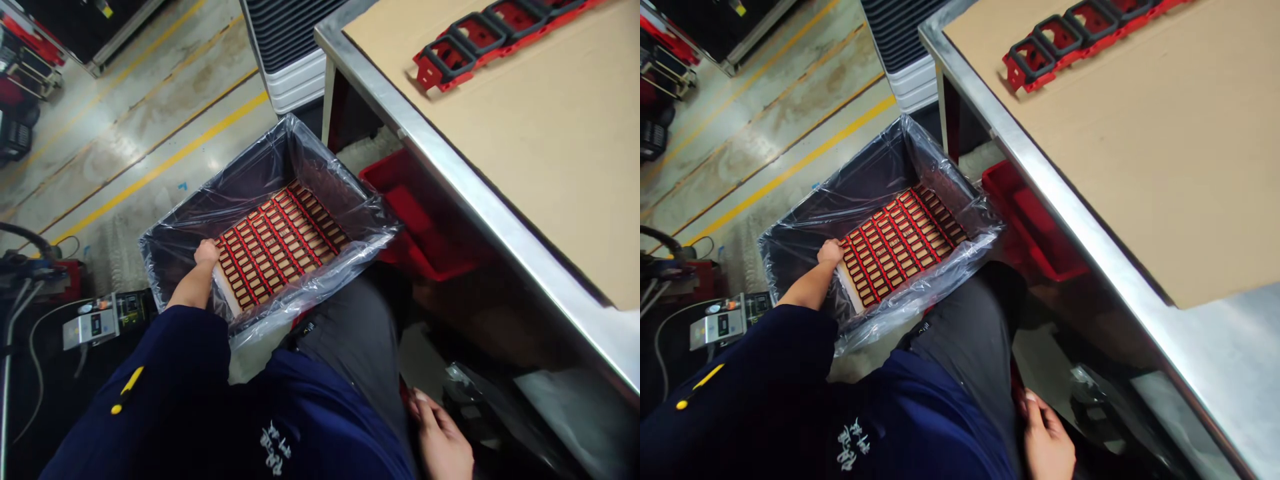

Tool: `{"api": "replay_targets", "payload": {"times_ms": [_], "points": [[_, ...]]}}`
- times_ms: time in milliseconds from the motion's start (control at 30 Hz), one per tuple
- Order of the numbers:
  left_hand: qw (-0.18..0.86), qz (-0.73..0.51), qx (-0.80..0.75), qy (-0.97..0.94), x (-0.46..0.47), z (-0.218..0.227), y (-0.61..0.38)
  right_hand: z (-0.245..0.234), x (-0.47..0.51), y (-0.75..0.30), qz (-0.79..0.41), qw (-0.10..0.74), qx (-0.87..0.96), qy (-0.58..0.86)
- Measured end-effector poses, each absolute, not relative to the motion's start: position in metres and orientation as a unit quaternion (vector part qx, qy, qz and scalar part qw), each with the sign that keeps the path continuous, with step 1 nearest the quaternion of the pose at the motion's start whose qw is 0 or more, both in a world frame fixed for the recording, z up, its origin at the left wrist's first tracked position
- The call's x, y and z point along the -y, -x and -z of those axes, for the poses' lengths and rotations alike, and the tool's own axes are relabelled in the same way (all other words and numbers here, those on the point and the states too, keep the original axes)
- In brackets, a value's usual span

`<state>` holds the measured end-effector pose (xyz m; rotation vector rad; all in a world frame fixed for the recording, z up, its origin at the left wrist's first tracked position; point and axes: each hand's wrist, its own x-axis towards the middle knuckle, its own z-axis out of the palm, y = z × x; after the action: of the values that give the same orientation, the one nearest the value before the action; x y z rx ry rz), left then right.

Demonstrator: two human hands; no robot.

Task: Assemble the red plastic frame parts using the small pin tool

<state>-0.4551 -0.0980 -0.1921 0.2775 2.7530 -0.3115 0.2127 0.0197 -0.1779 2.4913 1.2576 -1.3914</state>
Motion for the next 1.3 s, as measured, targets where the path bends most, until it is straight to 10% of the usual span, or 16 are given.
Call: {"api": "replay_targets", "payload": {"times_ms": [533,933,1300], "points": [[0.229,-0.161,-0.960,-0.013,0.036,0.085,0.363,0.118,-0.021,-0.162,0.541,-0.149,-0.365,-0.743],[0.707,-0.503,-0.479,-0.132,-0.053,-0.041,0.013,-0.016,-0.020,-0.142,0.591,-0.289,-0.582,-0.477],[0.752,-0.496,-0.419,-0.117,-0.027,-0.067,-0.079,-0.048,0.005,-0.222,0.526,-0.432,-0.547,-0.487]]}}
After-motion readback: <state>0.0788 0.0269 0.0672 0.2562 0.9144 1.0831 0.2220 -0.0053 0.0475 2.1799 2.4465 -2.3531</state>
